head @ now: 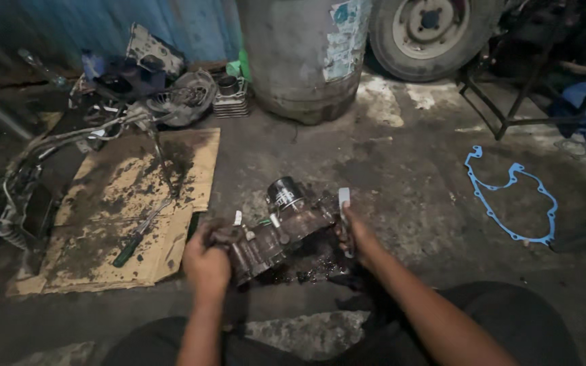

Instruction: The person scrubs a greasy mechanical part, likely a clutch housing, using a metal scraper and a rag. They work on the floor, scraping off grime from the exterior and interior surfaces of the part.

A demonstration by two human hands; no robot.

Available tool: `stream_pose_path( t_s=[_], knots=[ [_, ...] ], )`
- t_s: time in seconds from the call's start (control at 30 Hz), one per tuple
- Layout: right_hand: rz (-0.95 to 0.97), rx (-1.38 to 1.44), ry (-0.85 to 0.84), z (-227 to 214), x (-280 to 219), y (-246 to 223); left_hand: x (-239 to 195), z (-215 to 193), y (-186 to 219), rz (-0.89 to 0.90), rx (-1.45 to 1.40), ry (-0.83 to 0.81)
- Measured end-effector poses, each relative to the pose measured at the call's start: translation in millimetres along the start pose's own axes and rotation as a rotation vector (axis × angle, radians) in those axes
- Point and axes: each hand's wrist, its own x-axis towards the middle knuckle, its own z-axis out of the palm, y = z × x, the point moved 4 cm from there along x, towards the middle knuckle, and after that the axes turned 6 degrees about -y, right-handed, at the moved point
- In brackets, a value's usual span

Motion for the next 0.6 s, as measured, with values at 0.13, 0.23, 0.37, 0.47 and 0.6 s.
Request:
stream_pose_path(
  t_s=[0.13,0.23,0.37,0.47,0.6],
  knots=[
    [-0.018,-0.098,0.067,-2.1,2.6,5.1,1.6,10.2,-20.2,-0.081,-0.153,0.015],
    [-0.038,0.064,0.074,-1.1,1.4,8.1,2.6,10.9,-22.3,-0.015,-0.066,0.078],
    [0.010,0.141,0.083,-4.1,2.4,3.3,4.0,12.0,-21.1,0.018,-0.034,0.162],
    [-0.064,0.035,0.160,-10.1,13.0,-1.7,-1.0,13.6,-17.2,-0.049,-0.038,0.126],
    [-0.407,-0.401,0.258,-30.6,42.5,-28.1,-2.7,12.9,-24.8,-0.054,-0.037,0.105]
  ],
)
